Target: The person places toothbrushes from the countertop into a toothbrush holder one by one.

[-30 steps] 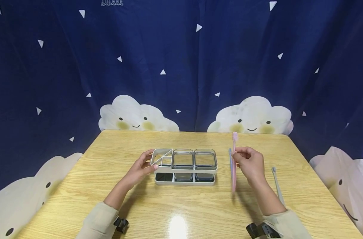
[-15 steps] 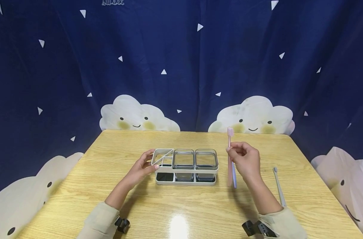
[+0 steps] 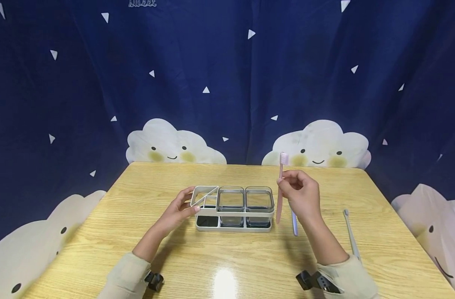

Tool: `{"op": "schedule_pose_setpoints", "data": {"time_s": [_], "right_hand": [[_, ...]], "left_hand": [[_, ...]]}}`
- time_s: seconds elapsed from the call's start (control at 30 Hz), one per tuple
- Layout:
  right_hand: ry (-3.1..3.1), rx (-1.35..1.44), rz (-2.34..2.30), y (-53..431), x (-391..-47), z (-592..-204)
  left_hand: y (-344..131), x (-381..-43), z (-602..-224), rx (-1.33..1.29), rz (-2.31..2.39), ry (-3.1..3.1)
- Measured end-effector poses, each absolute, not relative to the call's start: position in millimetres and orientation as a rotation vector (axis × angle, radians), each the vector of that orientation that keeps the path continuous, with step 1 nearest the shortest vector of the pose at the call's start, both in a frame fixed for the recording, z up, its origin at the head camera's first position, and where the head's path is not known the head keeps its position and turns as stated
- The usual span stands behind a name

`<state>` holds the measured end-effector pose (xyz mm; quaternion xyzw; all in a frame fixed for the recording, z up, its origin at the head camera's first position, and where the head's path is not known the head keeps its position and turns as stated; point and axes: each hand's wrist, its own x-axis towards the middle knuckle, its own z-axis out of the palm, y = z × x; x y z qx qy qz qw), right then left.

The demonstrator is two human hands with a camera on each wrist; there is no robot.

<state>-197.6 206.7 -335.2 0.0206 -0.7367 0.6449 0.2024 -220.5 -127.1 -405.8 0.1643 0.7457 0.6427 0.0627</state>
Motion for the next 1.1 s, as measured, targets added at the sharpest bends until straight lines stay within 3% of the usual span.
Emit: {"op": "schedule_pose_setpoints", "data": {"time_s": [0.63,1.1], "right_hand": [[-1.738,0.236,2.03,171,-205,-325],[-1.654,0.191,2.098,140,-221,-332]], "left_hand": [[-126,-222,-406,0.497,1.948,2.226],[-128,-223,-406,0.479,1.945,2.21]]}}
